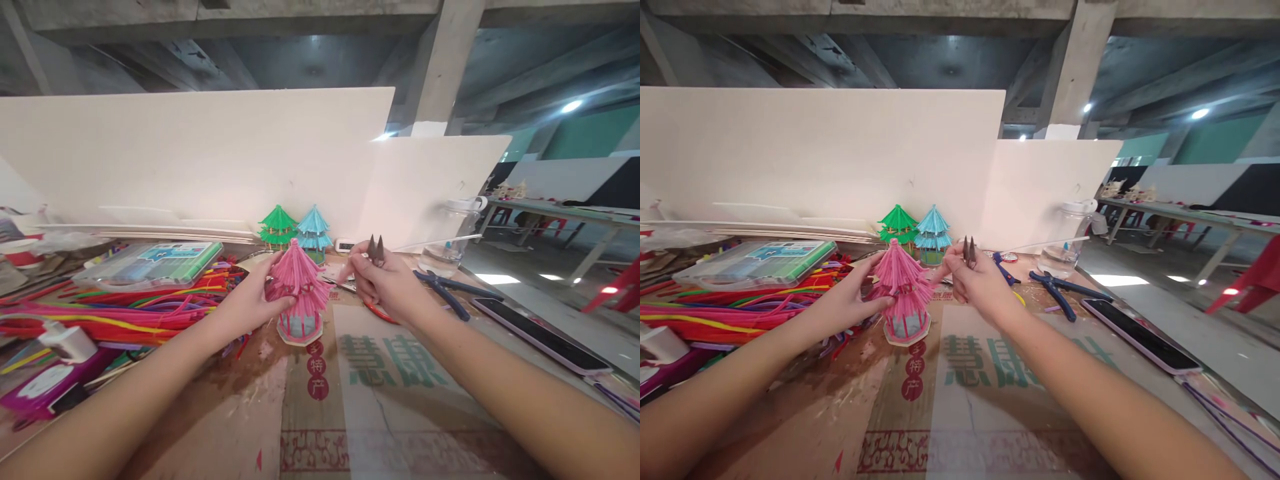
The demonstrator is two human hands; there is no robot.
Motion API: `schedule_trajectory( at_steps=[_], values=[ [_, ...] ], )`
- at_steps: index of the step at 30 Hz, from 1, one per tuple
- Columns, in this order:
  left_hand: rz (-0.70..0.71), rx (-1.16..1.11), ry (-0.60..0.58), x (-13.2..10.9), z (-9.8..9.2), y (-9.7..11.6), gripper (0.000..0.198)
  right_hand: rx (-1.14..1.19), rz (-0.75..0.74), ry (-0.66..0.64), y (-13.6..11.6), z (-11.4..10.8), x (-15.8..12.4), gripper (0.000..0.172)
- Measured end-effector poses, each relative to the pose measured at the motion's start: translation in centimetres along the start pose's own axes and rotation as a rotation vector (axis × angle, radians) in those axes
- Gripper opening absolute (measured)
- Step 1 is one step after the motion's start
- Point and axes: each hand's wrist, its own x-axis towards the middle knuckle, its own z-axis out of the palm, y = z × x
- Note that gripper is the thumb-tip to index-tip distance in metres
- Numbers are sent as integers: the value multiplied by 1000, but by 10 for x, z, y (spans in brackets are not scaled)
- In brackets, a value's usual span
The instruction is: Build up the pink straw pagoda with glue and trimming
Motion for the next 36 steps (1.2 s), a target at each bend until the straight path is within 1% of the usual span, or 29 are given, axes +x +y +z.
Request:
schedule_trajectory(
  at_steps=[1,4,7,9,13,17,19,21,23,26,27,28,29,32,36],
  values=[
    [-24,-25,-7,0,1,-1,79,-30,-7,-2,-3,-4,1,27],
    [-98,-106,-17,1,2,-4,86,-247,-27,7,-5,-14,6,23],
    [-205,-183,-1,4,1,-8,97,-419,-15,13,-2,-22,12,20],
    [-236,-195,1,6,-1,-9,99,-524,-20,34,0,-26,15,21],
    [-204,-249,-27,8,-5,-10,89,-701,-52,65,-1,-36,17,21],
    [-150,-261,-27,9,-4,-9,77,-706,-40,87,-13,-47,17,18],
    [-154,-243,-20,9,-3,-9,76,-731,-20,121,-20,-51,16,18],
    [-169,-224,-20,9,-3,-9,77,-808,-10,149,-26,-54,16,19],
    [-175,-205,-23,8,-3,-9,78,-929,2,120,-28,-57,16,22],
    [-172,-180,-14,8,-4,-9,79,-1211,79,-28,-21,-64,18,24],
    [-177,-174,-17,8,-5,-9,80,-1294,112,-65,-17,-68,19,25],
    [-188,-168,-17,8,-6,-9,81,-1362,141,-75,-13,-72,21,25],
    [-206,-157,-16,8,-7,-9,83,-1413,167,-59,-9,-77,22,26],
    [-259,-98,5,8,-11,-9,88,-1482,234,59,-3,-92,24,28],
    [-245,-35,43,9,-15,-8,85,-1486,268,164,-10,-111,25,33]
  ],
)
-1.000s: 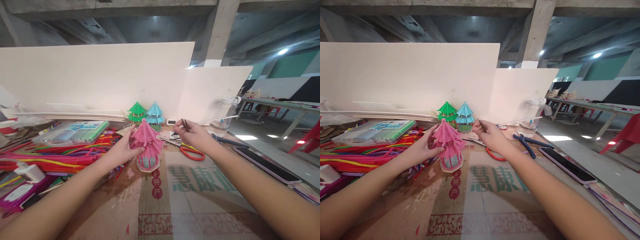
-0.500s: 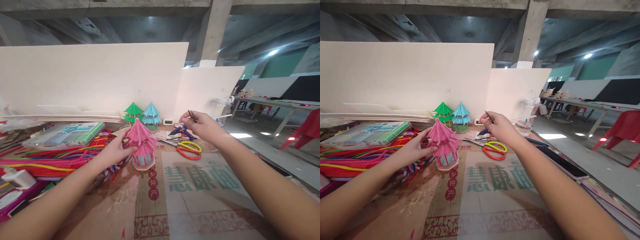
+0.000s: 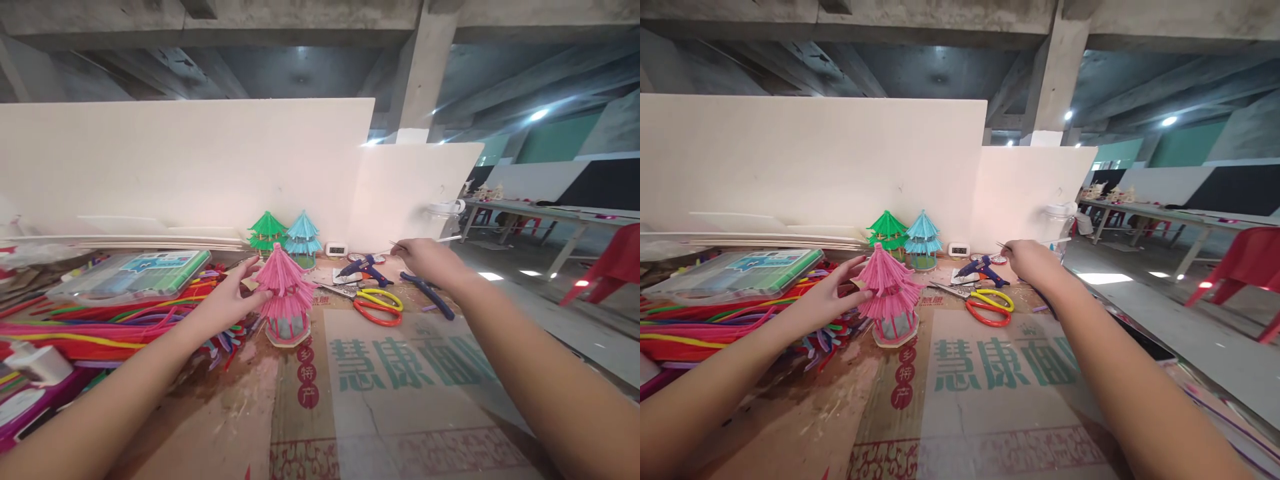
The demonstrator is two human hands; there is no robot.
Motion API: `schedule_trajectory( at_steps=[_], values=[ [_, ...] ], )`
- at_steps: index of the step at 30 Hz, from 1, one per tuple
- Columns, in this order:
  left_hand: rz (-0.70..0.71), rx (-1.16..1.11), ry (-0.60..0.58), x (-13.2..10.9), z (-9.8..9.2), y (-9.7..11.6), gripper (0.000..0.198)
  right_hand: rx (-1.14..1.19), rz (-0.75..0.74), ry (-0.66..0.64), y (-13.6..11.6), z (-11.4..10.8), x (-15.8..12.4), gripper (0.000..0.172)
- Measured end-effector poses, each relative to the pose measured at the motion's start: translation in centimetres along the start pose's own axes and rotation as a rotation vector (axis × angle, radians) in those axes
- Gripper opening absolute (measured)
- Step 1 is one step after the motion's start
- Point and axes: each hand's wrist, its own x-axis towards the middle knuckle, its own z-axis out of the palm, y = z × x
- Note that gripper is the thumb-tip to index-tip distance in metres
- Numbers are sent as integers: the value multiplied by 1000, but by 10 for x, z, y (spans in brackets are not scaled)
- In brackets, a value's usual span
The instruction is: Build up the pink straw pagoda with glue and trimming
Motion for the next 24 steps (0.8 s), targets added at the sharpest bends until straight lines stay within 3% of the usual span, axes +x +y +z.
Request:
schedule_trajectory(
  at_steps=[6,13,17,21,24],
  values=[
    [58,-53,-17,-3,-3,4,83,119,6,14,8,-17,0,34],
    [85,22,134,10,-9,28,61,598,-203,-155,-32,-18,-17,23],
    [77,100,77,24,-7,45,54,518,-310,-179,-51,-18,-30,25],
    [170,156,36,42,-1,53,50,481,-409,-192,-56,-23,-41,29],
    [155,160,-41,56,4,57,48,487,-450,-169,-58,-25,-45,29]
  ],
)
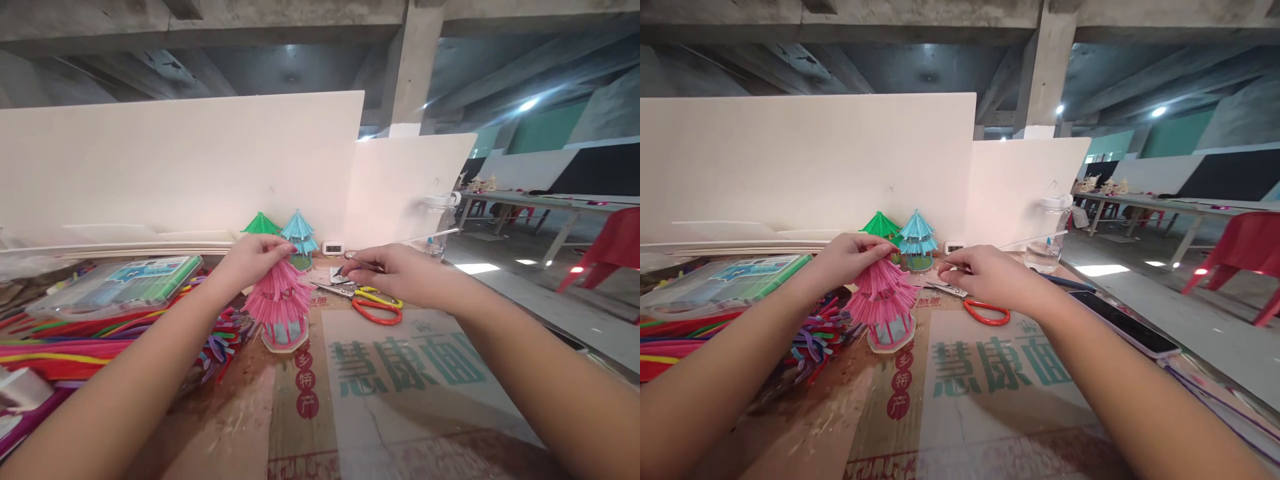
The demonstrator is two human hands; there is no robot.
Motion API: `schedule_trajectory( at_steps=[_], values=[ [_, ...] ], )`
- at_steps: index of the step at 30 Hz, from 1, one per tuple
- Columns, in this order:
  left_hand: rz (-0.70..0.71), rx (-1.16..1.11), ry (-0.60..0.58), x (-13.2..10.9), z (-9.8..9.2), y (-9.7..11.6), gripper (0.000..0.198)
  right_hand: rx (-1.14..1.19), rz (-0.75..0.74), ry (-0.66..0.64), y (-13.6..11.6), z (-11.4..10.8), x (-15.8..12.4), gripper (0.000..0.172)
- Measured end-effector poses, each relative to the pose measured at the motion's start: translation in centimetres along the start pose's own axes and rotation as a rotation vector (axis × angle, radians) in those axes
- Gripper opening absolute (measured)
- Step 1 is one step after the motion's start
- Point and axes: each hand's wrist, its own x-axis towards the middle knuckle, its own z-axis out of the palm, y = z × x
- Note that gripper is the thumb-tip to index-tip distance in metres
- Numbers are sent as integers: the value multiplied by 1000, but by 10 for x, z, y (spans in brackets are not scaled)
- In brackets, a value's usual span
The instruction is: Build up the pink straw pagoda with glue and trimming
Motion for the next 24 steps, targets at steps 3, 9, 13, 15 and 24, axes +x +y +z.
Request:
schedule_trajectory(
  at_steps=[3,9,13,15,24],
  values=[
    [12,-82,-32,9,-2,1,49,5,-14,12,-1,1,-1,27],
    [-30,126,-45,4,-27,-16,54,25,9,59,1,-5,-5,26],
    [-16,118,-204,1,-35,-29,47,70,21,69,0,-6,-6,29],
    [-8,47,-211,0,-32,-30,45,55,15,76,0,-4,-5,27],
    [102,-67,-36,-3,-5,-11,45,228,23,107,-4,0,-2,26]
  ],
)
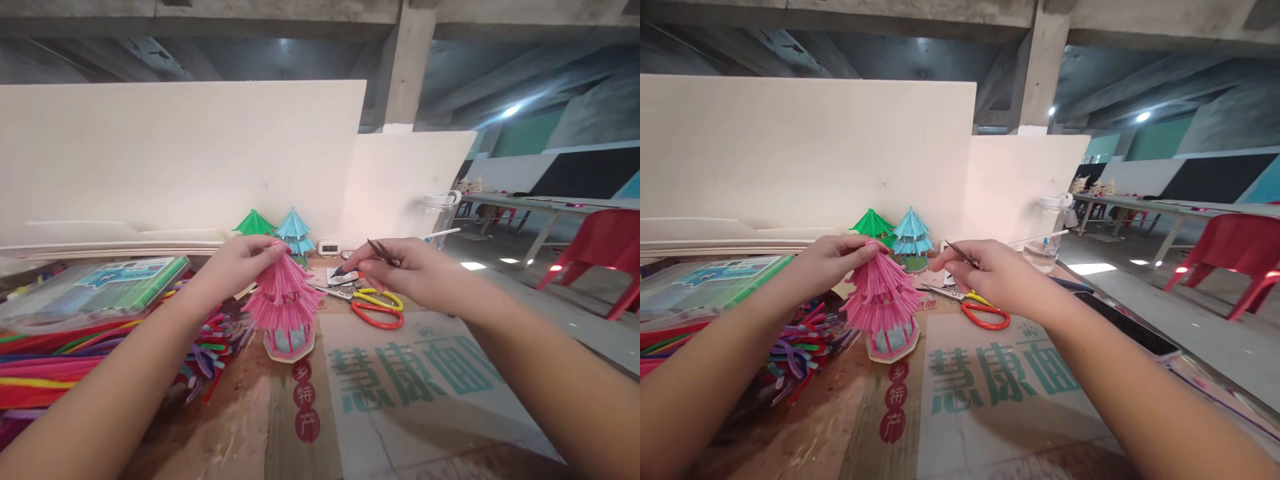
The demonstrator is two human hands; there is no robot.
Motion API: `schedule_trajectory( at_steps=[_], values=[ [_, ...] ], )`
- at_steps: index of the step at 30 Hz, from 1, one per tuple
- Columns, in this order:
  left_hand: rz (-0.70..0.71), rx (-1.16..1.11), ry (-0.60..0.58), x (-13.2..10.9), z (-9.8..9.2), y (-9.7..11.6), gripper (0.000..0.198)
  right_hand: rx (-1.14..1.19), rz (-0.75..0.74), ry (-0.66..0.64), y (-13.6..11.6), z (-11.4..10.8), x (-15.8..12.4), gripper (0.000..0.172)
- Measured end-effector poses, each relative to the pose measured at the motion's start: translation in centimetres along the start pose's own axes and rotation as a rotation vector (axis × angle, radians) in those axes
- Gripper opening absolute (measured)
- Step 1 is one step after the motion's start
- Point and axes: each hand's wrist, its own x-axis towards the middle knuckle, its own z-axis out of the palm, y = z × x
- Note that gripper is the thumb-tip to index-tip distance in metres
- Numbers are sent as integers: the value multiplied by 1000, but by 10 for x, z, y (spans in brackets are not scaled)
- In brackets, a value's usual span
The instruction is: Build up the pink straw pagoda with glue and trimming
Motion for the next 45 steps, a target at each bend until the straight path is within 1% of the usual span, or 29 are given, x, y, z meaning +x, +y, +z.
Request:
schedule_trajectory(
  at_steps=[5,7,9,10,11,12,13,15,17,19,20,22,24,27,31,35,37,38,40,41,43,45],
  values=[
    [6,-34,58,-2,20,4,47,186,-30,20,-6,4,3,17],
    [30,-6,164,-4,23,7,49,240,-15,32,-8,4,3,14],
    [82,49,333,-9,21,15,49,303,5,33,-10,4,3,14],
    [95,69,382,-12,19,21,45,332,12,31,-11,4,3,15],
    [73,51,382,-16,17,27,41,356,14,28,-12,3,2,16],
    [50,1,309,-20,16,35,39,374,10,24,-13,3,1,17],
    [31,-49,196,-25,15,42,40,385,-1,20,-15,3,0,17],
    [34,-124,57,-33,19,55,40,397,-54,2,-20,5,-3,16],
    [54,-186,-41,-38,27,62,34,389,-129,-13,-24,7,-7,13],
    [16,-303,-163,-39,35,65,26,337,-181,-7,-28,10,-12,12],
    [-14,-372,-205,-39,38,64,23,290,-193,1,-29,10,-14,13],
    [-65,-480,-252,-38,41,61,21,192,-195,11,-31,10,-17,15],
    [-92,-508,-263,-37,40,58,21,137,-200,-3,-32,9,-19,17],
    [-52,-417,-240,-36,34,55,24,162,-203,-30,-33,6,-19,19],
    [28,-355,-153,-35,29,55,27,270,-182,-68,-35,6,-16,28],
    [-9,-341,-97,-33,23,53,23,262,-114,-72,-33,3,-14,32],
    [-22,-311,-64,-32,17,51,24,237,-64,-14,-26,-3,-9,34],
    [-9,-308,-39,-32,13,51,25,226,-34,42,-20,-7,-6,35],
    [60,-341,14,-33,6,51,25,182,37,180,-3,-17,3,39],
    [98,-361,17,-34,3,51,26,128,74,270,7,-22,8,40],
    [158,-345,-55,-36,-2,53,30,-100,114,420,27,-31,16,37],
    [195,-261,-149,-38,-2,55,31,-297,114,492,42,-36,20,39]
  ],
)
